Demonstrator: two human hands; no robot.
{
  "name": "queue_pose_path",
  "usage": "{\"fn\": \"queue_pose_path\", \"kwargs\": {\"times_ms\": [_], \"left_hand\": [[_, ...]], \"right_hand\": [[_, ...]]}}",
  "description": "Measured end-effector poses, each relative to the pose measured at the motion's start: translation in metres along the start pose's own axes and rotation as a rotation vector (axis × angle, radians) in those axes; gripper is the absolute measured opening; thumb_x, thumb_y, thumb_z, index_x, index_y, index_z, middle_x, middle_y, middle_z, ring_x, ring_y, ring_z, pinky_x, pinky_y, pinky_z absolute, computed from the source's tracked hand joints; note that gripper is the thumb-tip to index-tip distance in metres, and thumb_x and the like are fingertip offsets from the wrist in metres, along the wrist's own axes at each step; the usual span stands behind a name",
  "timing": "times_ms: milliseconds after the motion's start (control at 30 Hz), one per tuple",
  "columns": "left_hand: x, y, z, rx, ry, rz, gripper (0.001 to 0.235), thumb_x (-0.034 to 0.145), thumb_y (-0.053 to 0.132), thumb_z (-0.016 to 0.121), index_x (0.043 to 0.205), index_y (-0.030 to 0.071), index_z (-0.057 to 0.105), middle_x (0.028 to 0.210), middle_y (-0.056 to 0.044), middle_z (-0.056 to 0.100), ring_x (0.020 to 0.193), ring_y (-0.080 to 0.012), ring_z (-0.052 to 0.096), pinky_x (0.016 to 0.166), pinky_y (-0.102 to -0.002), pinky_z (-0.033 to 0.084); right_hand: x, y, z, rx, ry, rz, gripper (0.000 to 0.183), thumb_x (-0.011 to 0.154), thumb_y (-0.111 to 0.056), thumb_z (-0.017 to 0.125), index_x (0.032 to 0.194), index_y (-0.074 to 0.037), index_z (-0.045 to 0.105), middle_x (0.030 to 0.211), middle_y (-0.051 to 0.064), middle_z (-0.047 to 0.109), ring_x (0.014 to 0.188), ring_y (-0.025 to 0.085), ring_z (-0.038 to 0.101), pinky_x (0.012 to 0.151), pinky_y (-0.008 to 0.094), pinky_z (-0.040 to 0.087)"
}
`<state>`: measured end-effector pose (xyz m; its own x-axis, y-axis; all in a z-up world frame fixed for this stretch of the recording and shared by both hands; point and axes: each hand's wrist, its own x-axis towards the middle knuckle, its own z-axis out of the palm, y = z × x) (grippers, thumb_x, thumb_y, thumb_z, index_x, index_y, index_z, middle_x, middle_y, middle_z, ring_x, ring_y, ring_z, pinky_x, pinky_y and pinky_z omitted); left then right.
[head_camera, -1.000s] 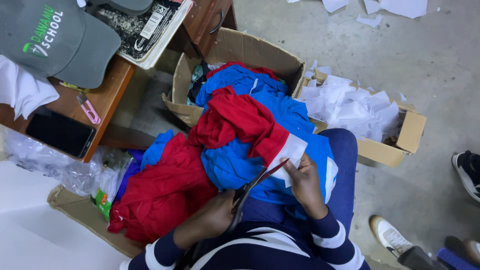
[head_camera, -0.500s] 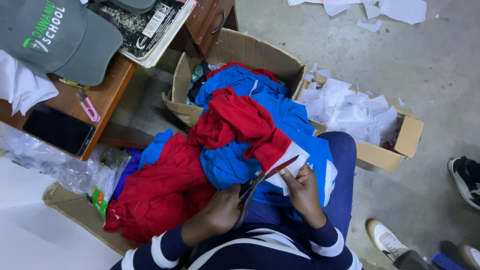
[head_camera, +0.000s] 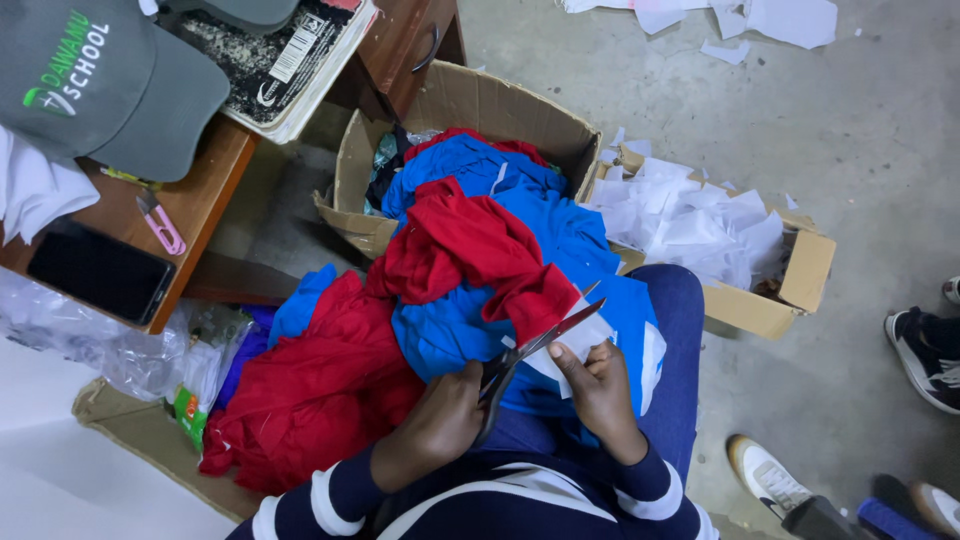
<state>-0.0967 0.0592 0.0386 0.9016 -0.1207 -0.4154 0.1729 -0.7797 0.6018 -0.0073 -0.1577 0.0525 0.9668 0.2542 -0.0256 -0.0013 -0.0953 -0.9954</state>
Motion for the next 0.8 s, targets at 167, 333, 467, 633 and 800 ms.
{"fn": "queue_pose_path", "kwargs": {"times_ms": [167,333,467,633,800], "left_hand": [[-0.004,0.031,-0.029,-0.103,-0.032,-0.024,0.023,0.091,0.007,0.060,0.110,0.002,0.049,0.089,-0.024,0.069,0.087,-0.0519,0.067,0.077,-0.060,0.048],[0.003,0.030,-0.024,-0.084,-0.048,-0.035,0.021,0.092,0.008,0.060,0.108,0.000,0.050,0.079,-0.021,0.071,0.078,-0.0502,0.070,0.070,-0.058,0.050],[0.005,0.025,-0.018,-0.068,-0.012,-0.005,0.012,0.092,0.007,0.057,0.102,0.004,0.051,0.089,-0.025,0.072,0.086,-0.0559,0.067,0.073,-0.062,0.048],[0.006,0.029,-0.023,-0.191,-0.083,-0.108,0.021,0.088,0.011,0.062,0.104,0.005,0.049,0.088,-0.019,0.071,0.079,-0.0472,0.068,0.071,-0.055,0.047],[0.036,0.000,-0.005,-0.131,0.220,-0.014,0.022,0.091,0.029,0.072,0.098,0.010,0.063,0.080,-0.020,0.076,0.075,-0.0466,0.072,0.066,-0.056,0.050]], "right_hand": [[0.000,-0.003,0.005,0.098,-0.097,0.027,0.030,0.100,-0.025,0.070,0.078,-0.014,0.054,0.067,-0.006,0.051,0.061,0.008,0.046,0.057,0.028,0.034],[0.000,-0.002,0.002,0.075,-0.091,-0.022,0.034,0.102,-0.025,0.068,0.073,-0.015,0.054,0.063,-0.007,0.046,0.057,0.008,0.043,0.053,0.028,0.033],[0.000,0.004,0.003,0.033,-0.075,-0.017,0.032,0.102,-0.027,0.068,0.075,-0.015,0.057,0.065,-0.006,0.051,0.059,0.008,0.048,0.056,0.029,0.037],[0.001,0.004,0.011,-0.014,-0.085,-0.052,0.019,0.103,-0.028,0.066,0.091,-0.014,0.066,0.071,-0.007,0.055,0.065,0.008,0.050,0.062,0.029,0.041],[0.008,0.008,0.013,-0.046,-0.122,-0.061,0.035,0.101,-0.028,0.065,0.129,-0.010,0.075,0.126,0.007,0.081,0.118,0.023,0.077,0.098,0.036,0.058]]}}
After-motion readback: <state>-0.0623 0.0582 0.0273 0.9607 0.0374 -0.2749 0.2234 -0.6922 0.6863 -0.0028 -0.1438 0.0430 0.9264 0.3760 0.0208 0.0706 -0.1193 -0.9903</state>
